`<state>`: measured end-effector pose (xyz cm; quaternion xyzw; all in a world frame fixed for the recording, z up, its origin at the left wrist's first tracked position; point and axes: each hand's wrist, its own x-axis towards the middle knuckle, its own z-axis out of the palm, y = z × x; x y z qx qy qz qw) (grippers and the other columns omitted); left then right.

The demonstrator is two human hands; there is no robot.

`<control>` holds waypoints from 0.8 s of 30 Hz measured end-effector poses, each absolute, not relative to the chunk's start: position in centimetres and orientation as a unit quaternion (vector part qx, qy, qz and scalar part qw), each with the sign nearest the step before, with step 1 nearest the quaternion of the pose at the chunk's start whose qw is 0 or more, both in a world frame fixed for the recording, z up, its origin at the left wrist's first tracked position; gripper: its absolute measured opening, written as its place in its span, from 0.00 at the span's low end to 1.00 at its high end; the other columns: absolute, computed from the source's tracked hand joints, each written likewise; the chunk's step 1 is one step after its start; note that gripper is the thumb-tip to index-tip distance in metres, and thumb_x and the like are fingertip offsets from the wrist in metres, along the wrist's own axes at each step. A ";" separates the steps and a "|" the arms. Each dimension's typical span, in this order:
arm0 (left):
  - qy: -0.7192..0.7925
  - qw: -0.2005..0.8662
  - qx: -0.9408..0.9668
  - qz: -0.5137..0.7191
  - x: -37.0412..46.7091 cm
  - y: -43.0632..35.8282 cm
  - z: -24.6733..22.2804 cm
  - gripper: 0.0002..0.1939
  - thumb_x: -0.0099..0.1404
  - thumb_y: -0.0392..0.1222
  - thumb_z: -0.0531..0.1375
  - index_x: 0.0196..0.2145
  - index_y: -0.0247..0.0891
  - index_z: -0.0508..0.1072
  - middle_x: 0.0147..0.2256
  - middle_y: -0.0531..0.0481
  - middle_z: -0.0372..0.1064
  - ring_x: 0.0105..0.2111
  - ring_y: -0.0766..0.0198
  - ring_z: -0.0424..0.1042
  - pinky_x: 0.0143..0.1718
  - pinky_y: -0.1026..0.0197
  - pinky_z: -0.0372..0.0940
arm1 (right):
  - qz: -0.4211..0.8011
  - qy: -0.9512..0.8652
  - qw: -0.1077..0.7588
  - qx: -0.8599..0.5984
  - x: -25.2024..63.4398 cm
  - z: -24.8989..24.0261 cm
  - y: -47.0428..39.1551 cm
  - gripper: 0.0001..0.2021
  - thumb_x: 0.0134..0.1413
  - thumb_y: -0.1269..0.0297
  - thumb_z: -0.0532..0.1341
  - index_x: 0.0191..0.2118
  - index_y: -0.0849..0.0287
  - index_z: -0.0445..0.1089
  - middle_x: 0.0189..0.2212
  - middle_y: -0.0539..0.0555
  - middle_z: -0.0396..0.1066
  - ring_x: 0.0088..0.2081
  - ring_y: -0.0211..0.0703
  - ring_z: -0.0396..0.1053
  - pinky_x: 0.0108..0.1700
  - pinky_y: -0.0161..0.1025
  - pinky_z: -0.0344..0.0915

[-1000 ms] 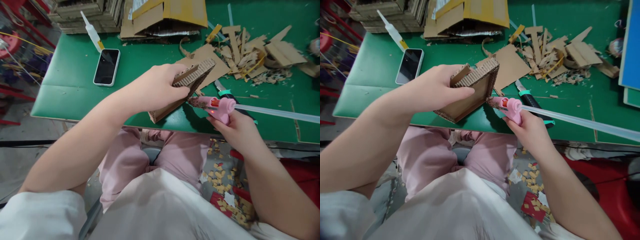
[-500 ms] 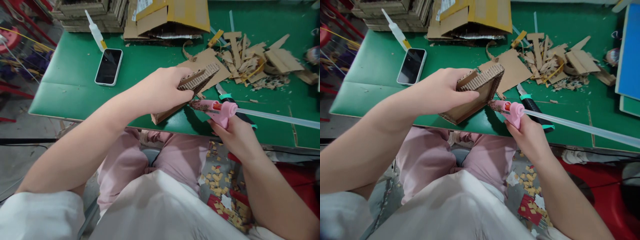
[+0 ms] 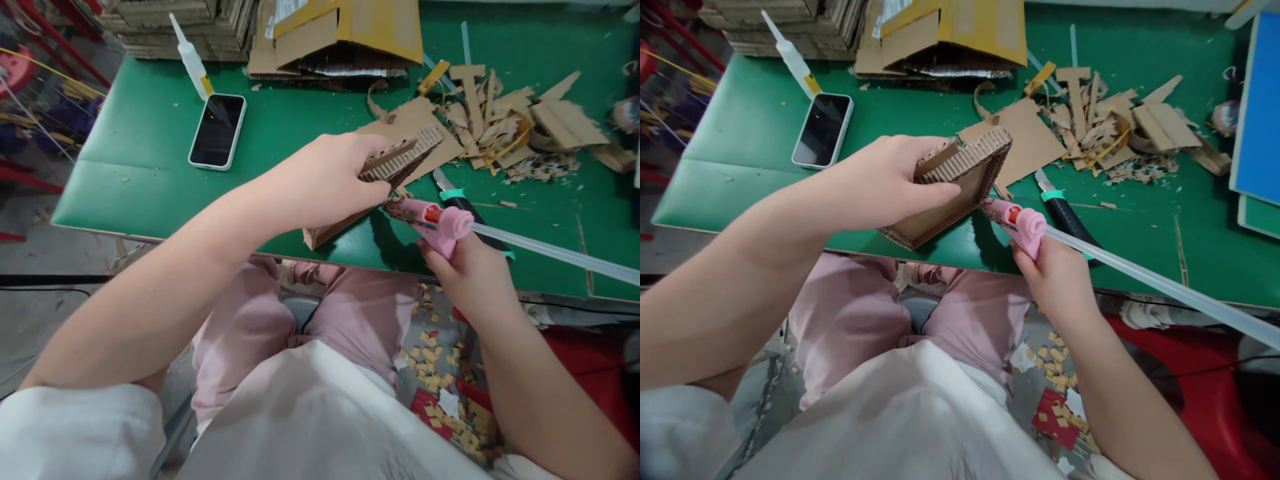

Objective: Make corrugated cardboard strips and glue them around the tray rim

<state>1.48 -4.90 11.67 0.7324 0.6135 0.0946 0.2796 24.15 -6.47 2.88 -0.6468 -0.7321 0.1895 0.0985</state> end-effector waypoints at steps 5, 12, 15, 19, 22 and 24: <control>0.625 0.279 0.724 0.084 1.6 -4.9 11.7 0.16 0.56 0.47 0.49 0.40 0.46 0.71 0.37 0.57 0.72 0.44 0.53 0.71 0.38 0.59 0.66 | 0.188 -0.730 0.086 -0.652 24.3 2.7 -6.6 0.11 0.47 0.52 0.54 0.28 0.53 0.61 0.21 0.54 0.62 0.25 0.48 0.61 0.28 0.40 0.53; 0.612 0.270 0.737 0.096 1.5 -4.8 11.5 0.14 0.57 0.46 0.50 0.39 0.46 0.71 0.36 0.57 0.72 0.43 0.55 0.71 0.39 0.59 0.65 | 0.169 -0.734 0.078 -0.654 24.5 2.4 -6.9 0.13 0.48 0.50 0.53 0.30 0.54 0.61 0.20 0.53 0.59 0.24 0.46 0.60 0.28 0.39 0.52; 0.611 0.270 0.738 0.097 1.5 -4.8 11.5 0.13 0.57 0.46 0.51 0.37 0.45 0.71 0.35 0.56 0.71 0.43 0.55 0.71 0.39 0.60 0.65 | 0.163 -0.737 0.084 -0.650 24.6 2.3 -6.9 0.12 0.48 0.50 0.53 0.30 0.54 0.61 0.20 0.52 0.60 0.23 0.44 0.58 0.27 0.38 0.51; 0.606 0.278 0.738 0.105 1.4 -4.8 11.5 0.11 0.57 0.45 0.51 0.35 0.44 0.70 0.33 0.56 0.70 0.41 0.56 0.71 0.37 0.61 0.64 | 0.154 -0.750 0.084 -0.637 24.6 2.2 -6.9 0.12 0.48 0.51 0.53 0.27 0.54 0.60 0.18 0.51 0.57 0.21 0.42 0.55 0.26 0.37 0.50; 0.599 0.289 0.738 0.114 1.3 -4.7 11.4 0.12 0.56 0.45 0.50 0.35 0.42 0.70 0.31 0.55 0.69 0.41 0.58 0.71 0.34 0.64 0.63 | 0.159 -0.752 0.089 -0.633 24.4 2.2 -7.1 0.12 0.47 0.51 0.53 0.24 0.54 0.57 0.17 0.50 0.56 0.20 0.41 0.55 0.25 0.37 0.49; 0.592 0.293 0.740 0.125 1.2 -4.8 11.4 0.12 0.56 0.44 0.50 0.35 0.42 0.70 0.31 0.55 0.68 0.40 0.59 0.70 0.33 0.65 0.61 | 0.160 -0.754 0.092 -0.630 24.2 2.3 -7.3 0.12 0.47 0.52 0.52 0.22 0.54 0.55 0.17 0.51 0.57 0.21 0.42 0.56 0.25 0.37 0.49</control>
